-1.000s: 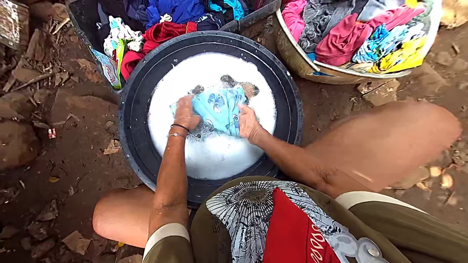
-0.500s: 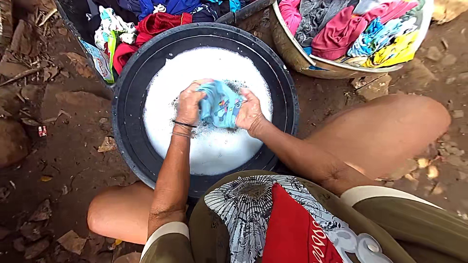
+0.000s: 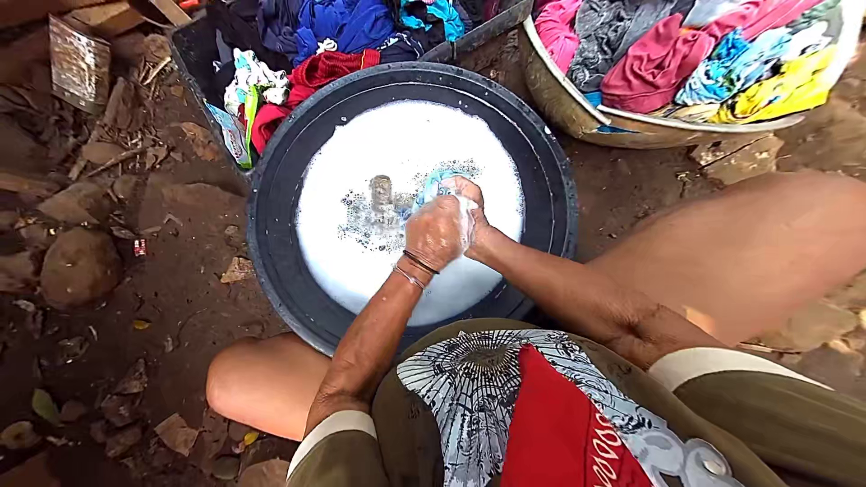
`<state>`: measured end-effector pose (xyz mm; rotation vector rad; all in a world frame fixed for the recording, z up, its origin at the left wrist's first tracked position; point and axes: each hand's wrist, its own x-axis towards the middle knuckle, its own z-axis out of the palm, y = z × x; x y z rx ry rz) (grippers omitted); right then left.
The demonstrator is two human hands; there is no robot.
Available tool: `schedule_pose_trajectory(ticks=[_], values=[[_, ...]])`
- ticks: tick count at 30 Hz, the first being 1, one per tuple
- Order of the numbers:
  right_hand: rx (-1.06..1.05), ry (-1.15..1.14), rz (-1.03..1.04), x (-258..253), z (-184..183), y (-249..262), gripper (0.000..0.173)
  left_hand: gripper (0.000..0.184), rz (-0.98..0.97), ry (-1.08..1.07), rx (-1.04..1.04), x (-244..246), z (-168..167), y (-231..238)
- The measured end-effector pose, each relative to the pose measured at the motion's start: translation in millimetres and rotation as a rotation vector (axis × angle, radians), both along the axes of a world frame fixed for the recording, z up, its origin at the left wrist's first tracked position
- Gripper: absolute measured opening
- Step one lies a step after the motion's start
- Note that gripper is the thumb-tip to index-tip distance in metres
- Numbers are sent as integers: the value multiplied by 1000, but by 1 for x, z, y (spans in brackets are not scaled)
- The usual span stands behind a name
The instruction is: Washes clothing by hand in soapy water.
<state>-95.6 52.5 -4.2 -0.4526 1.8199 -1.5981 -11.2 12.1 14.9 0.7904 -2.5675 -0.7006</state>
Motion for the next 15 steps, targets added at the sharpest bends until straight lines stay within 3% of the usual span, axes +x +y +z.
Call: schedule_pose_trajectory(ticks=[1,3,5,8,10,12,13,15], values=[[55,48,39,3,8,5,20,27,1,-24,67,4,-3,-2],[82,-105,72,12,22,8,24,33,43,-286,225,8,-1,-27],[78,-193,115,13,24,9,16,35,93,-454,314,9,2,-43],[90,-202,402,-17,48,11,23,44,189,-382,313,18,10,-61],[-69,-231,506,-52,67,20,26,46,328,-235,352,27,18,-81],[-345,-348,295,-75,61,20,41,44,491,-72,387,34,18,-102],[-382,-417,153,-77,48,14,53,41,530,5,411,36,14,-112],[-254,-546,87,-64,10,10,69,32,485,108,472,38,1,-129]])
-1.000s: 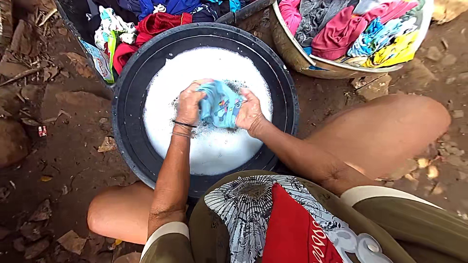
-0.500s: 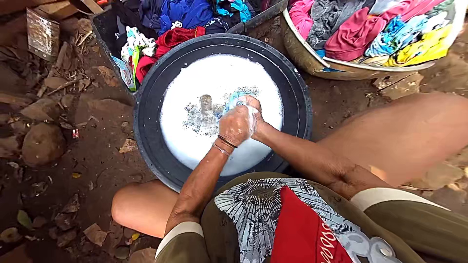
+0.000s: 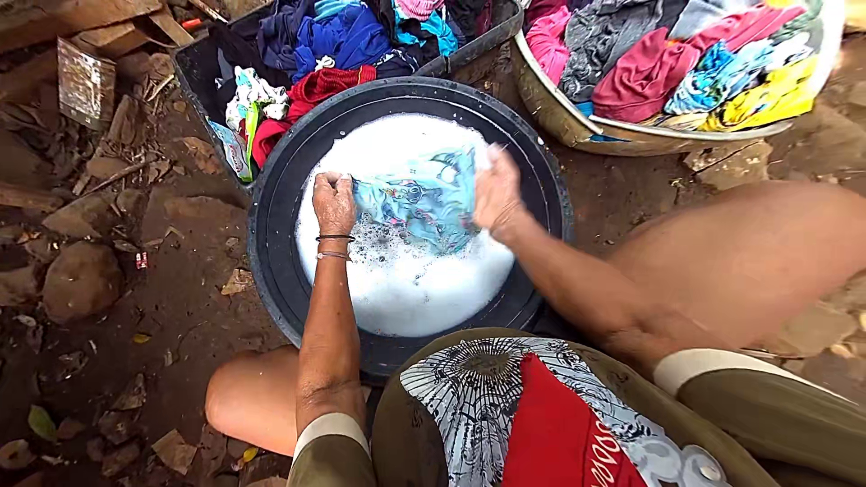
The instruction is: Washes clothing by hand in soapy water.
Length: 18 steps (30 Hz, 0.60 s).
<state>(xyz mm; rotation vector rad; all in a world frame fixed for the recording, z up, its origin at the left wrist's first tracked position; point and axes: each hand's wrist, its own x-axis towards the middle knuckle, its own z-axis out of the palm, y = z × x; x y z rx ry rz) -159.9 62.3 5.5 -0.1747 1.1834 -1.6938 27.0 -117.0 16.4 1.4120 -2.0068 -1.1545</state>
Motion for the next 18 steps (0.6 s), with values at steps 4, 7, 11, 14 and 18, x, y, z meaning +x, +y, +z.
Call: schedule_pose_trajectory(ticks=[4,7,11,14,18], values=[[-4,-192,159,47,-39,9,67,73,-379,-68,48,-2,-24,5],[-255,-191,148,39,7,-2,71,59,-679,-406,-74,-3,-51,23],[-298,-220,-63,9,25,-4,62,30,-485,-123,-19,0,-53,26],[-95,-278,-131,3,-7,2,65,30,-173,478,279,-5,-33,25],[-7,-294,-129,16,-15,4,55,39,-296,103,224,-4,-35,26]])
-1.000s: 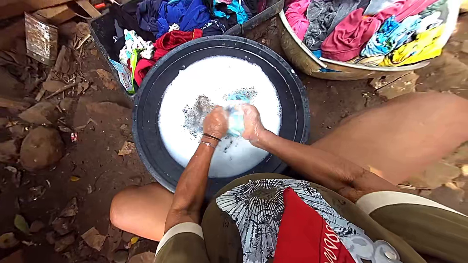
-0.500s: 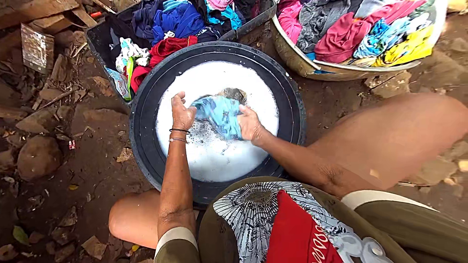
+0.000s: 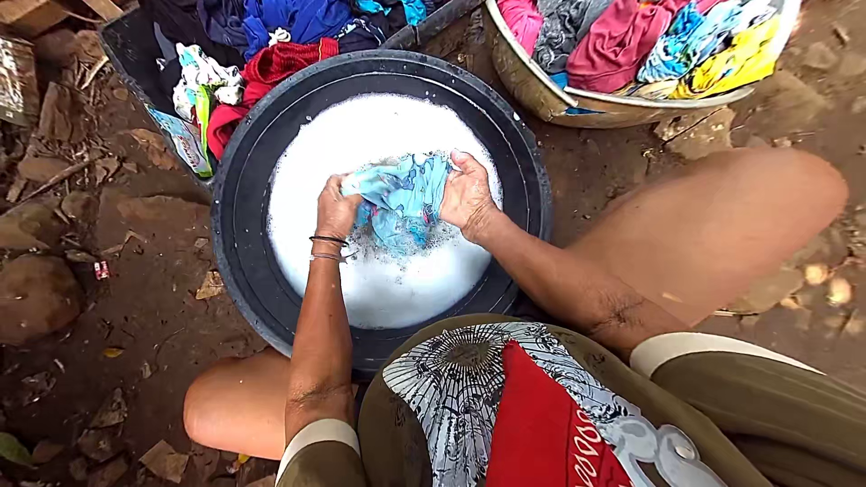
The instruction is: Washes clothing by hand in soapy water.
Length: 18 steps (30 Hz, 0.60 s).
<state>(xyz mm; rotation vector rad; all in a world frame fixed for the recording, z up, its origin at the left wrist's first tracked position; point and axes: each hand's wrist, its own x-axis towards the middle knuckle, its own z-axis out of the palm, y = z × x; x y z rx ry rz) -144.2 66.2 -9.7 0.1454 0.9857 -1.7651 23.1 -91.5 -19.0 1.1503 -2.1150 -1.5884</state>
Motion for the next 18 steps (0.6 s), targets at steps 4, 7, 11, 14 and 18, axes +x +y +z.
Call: schedule_pose_trajectory(ticks=[4,7,11,14,18], values=[[-89,-7,4,-6,12,0,60,39,-333,-556,-218,11,-50,4],[-75,12,-44,-15,6,6,69,35,-80,-180,4,13,-31,9],[113,-3,80,9,-7,2,69,41,-54,359,170,-16,26,20],[90,-14,73,34,-7,-6,44,21,-349,406,-153,-40,52,62],[61,127,-47,43,-9,-14,26,33,-338,296,-871,-48,23,98]])
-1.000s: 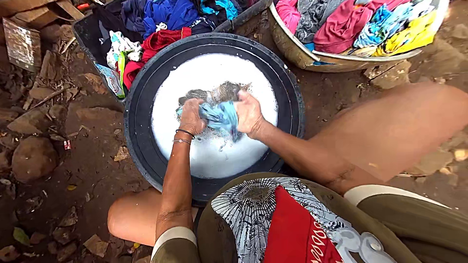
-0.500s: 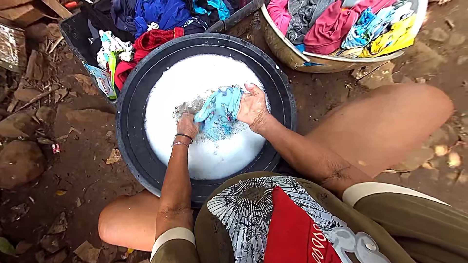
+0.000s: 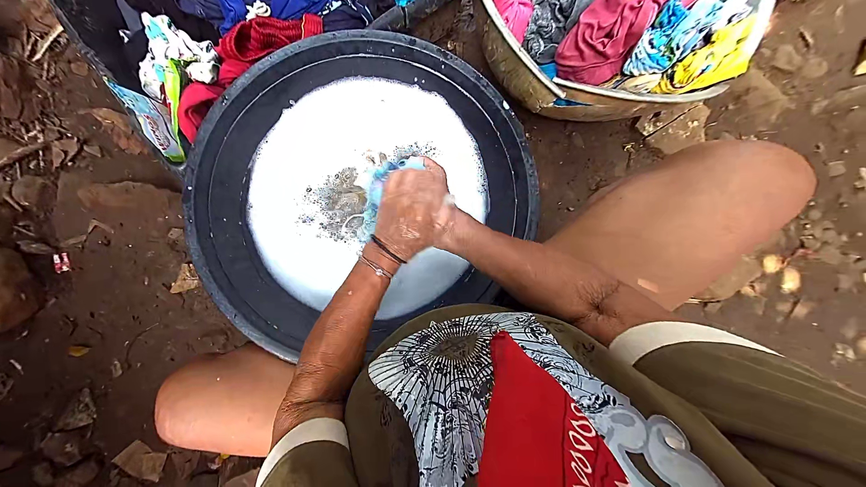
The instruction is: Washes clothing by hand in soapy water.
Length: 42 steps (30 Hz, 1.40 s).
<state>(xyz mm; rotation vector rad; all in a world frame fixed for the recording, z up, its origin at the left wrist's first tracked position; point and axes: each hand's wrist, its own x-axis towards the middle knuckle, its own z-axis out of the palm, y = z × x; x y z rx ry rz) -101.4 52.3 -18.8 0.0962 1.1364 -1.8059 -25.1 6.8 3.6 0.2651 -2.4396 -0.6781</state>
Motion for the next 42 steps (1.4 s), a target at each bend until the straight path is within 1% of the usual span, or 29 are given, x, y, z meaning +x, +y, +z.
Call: schedule_pose_trajectory(ticks=[2,3,5,6,8,9,10,12,13,14,16,18,19,20,21,22,23,24,26,27,29,31,32,33,35,37,39,41,42], values=[[128,105,15,1,16,0,26,32,224,-122,49,9,-1,-18],[199,259,29,3,20,-1,21,33,307,-257,132,12,4,-27],[332,715,103,1,23,-3,10,33,354,-359,176,10,14,-27],[340,908,133,-3,19,-3,13,32,335,-334,156,10,18,-17],[286,1142,152,-12,14,-4,18,26,260,-132,63,8,14,5],[282,1155,150,-11,16,-1,18,23,242,-98,62,8,10,8],[291,1017,151,-7,25,1,18,25,250,-167,98,12,10,1],[253,635,104,0,35,-4,19,30,288,-487,221,14,21,-32],[219,521,94,2,36,-3,15,31,313,-604,256,14,25,-44],[179,452,98,0,36,-4,12,34,342,-644,253,13,29,-52],[142,481,206,-13,47,-3,16,41,413,-648,243,13,41,-69],[99,522,442,-36,82,8,26,46,489,-560,227,19,55,-92],[11,529,498,-49,101,17,31,47,506,-500,214,23,62,-104],[-122,525,483,-64,112,23,39,48,507,-439,197,26,68,-116],[-251,479,389,-77,112,23,48,48,503,-383,184,27,71,-125],[-312,420,238,-83,102,20,59,47,503,-328,177,26,71,-131],[-268,386,68,-81,85,15,69,45,492,-271,189,22,68,-135],[-182,358,-15,-74,61,13,73,43,464,-227,228,15,64,-138],[-26,215,14,-49,12,14,69,37,369,-230,337,9,57,-141],[26,116,39,-36,1,12,75,35,327,-251,409,10,50,-141],[72,6,84,-25,2,13,82,43,270,-279,582,24,31,-130],[63,16,53,-28,22,14,75,60,214,-338,718,40,7,-110],[19,27,43,-34,35,11,71,62,182,-385,738,43,-8,-101],[-47,20,39,-39,43,9,70,58,170,-446,712,43,-25,-91],[-165,1,60,-46,50,6,65,34,164,-620,600,40,-53,-72],[-231,69,119,-54,49,8,47,32,159,-703,590,41,-61,-65],[-97,256,227,-68,48,13,36,36,213,-603,722,49,-52,-73],[189,587,359,-83,48,17,26,38,358,-348,941,60,-35,-88],[322,716,424,-88,53,19,25,38,443,-179,1062,64,-27,-96]])
